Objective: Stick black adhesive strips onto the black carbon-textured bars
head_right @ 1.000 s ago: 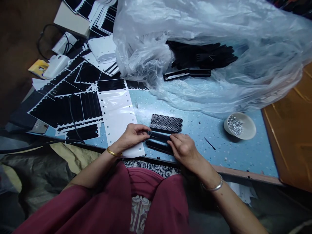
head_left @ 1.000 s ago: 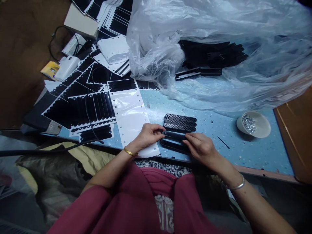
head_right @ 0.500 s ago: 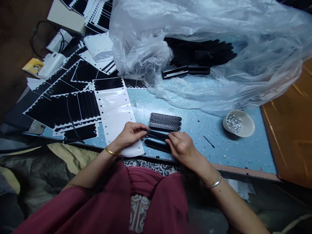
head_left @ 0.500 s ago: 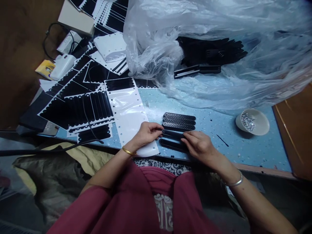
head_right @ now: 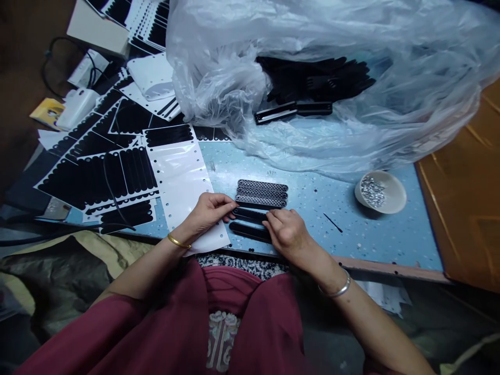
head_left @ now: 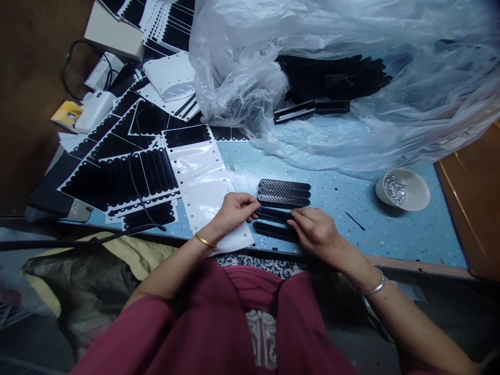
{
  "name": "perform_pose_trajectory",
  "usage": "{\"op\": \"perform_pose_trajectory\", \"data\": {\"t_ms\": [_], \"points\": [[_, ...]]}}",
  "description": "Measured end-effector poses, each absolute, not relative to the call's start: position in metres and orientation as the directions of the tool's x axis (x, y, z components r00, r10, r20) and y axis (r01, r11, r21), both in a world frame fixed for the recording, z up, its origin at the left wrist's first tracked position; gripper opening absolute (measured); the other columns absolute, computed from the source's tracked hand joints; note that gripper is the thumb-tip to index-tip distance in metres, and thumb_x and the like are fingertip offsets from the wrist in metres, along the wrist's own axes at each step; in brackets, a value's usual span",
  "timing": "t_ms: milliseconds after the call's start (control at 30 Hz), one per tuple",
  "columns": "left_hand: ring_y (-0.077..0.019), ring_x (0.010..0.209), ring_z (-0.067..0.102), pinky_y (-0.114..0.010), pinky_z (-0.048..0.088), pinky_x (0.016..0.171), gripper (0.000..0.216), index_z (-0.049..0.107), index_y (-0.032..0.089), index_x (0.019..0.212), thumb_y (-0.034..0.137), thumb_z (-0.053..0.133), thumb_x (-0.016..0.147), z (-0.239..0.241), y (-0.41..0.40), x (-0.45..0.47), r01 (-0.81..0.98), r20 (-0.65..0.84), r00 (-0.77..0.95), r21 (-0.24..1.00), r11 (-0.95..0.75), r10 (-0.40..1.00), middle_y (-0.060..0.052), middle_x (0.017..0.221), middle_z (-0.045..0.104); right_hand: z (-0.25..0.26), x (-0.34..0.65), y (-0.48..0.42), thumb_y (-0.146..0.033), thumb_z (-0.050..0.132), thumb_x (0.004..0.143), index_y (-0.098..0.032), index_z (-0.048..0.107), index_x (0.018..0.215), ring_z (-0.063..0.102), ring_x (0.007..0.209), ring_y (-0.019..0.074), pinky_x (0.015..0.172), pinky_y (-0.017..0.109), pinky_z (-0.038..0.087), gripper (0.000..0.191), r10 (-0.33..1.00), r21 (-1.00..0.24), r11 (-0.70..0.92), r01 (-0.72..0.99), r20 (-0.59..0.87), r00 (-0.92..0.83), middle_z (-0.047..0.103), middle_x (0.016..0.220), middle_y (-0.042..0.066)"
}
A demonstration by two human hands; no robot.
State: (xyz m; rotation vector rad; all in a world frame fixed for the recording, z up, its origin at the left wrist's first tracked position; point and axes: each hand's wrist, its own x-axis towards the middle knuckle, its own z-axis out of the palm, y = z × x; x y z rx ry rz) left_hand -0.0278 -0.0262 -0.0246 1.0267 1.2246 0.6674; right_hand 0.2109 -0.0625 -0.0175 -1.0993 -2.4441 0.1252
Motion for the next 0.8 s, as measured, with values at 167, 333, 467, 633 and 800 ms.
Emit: {"op": "perform_pose_trajectory", "data": {"t_ms": [167,333,467,633,800], "points": [[-0.0084,0.054,0.063,-0.016,0.052,0.051,0.009,0.069,0.01,0.075,0.02,0.068,0.075,-0.026,-0.028,-0.026,0.099,-0.414,0.247,0.91,0.403,0.876,-0.002,0.063,0.066,-0.021,0.212,-0.064,-0.018,0.054,0.093,-0.01,0.069,0.101,0.068,0.076,0.0223,0.064,0.035,0.051,0.019,0.749,-0.287,0.655,0.699,0.368,-0.551,0.074,0.09,0.015],[-0.0075,0.054,0.062,-0.016,0.052,0.052,0.01,0.07,0.01,0.075,0.021,0.069,0.074,-0.028,-0.03,-0.025,0.062,-0.384,0.23,0.923,0.381,0.894,-0.003,0.066,0.067,-0.024,0.217,-0.064,-0.022,0.056,0.094,-0.016,0.07,0.105,0.069,0.078,0.02,0.069,0.033,0.057,0.02,0.806,-0.465,0.592,0.658,0.346,-0.48,0.075,0.092,0.011],[-0.008,0.056,0.063,-0.017,0.054,0.054,0.012,0.071,0.01,0.073,0.022,0.071,0.072,-0.028,-0.03,-0.026,0.043,-0.381,0.235,0.923,0.381,0.894,-0.005,0.069,0.069,-0.025,0.219,-0.063,-0.024,0.058,0.092,-0.019,0.072,0.105,0.07,0.078,0.0183,0.07,0.031,0.059,0.019,0.845,-0.573,0.532,0.623,0.324,-0.425,0.075,0.091,0.009],[-0.0079,0.057,0.063,-0.016,0.053,0.053,0.015,0.07,0.01,0.071,0.025,0.073,0.071,-0.028,-0.03,-0.026,0.04,-0.376,0.235,0.925,0.377,0.896,-0.005,0.073,0.07,-0.029,0.22,-0.062,-0.025,0.061,0.091,-0.018,0.073,0.103,0.07,0.077,0.0181,0.069,0.031,0.059,0.018,0.843,-0.596,0.537,0.597,0.354,-0.405,0.075,0.09,0.01],[-0.0083,0.057,0.063,-0.017,0.055,0.055,0.016,0.07,0.011,0.071,0.026,0.073,0.072,-0.026,-0.03,-0.026,0.06,-0.367,0.232,0.93,0.363,0.901,-0.006,0.074,0.071,-0.035,0.222,-0.061,-0.025,0.06,0.091,-0.017,0.073,0.102,0.069,0.076,0.0186,0.068,0.033,0.058,0.019,0.862,-0.641,0.503,0.58,0.324,-0.39,0.075,0.089,0.01]]}}
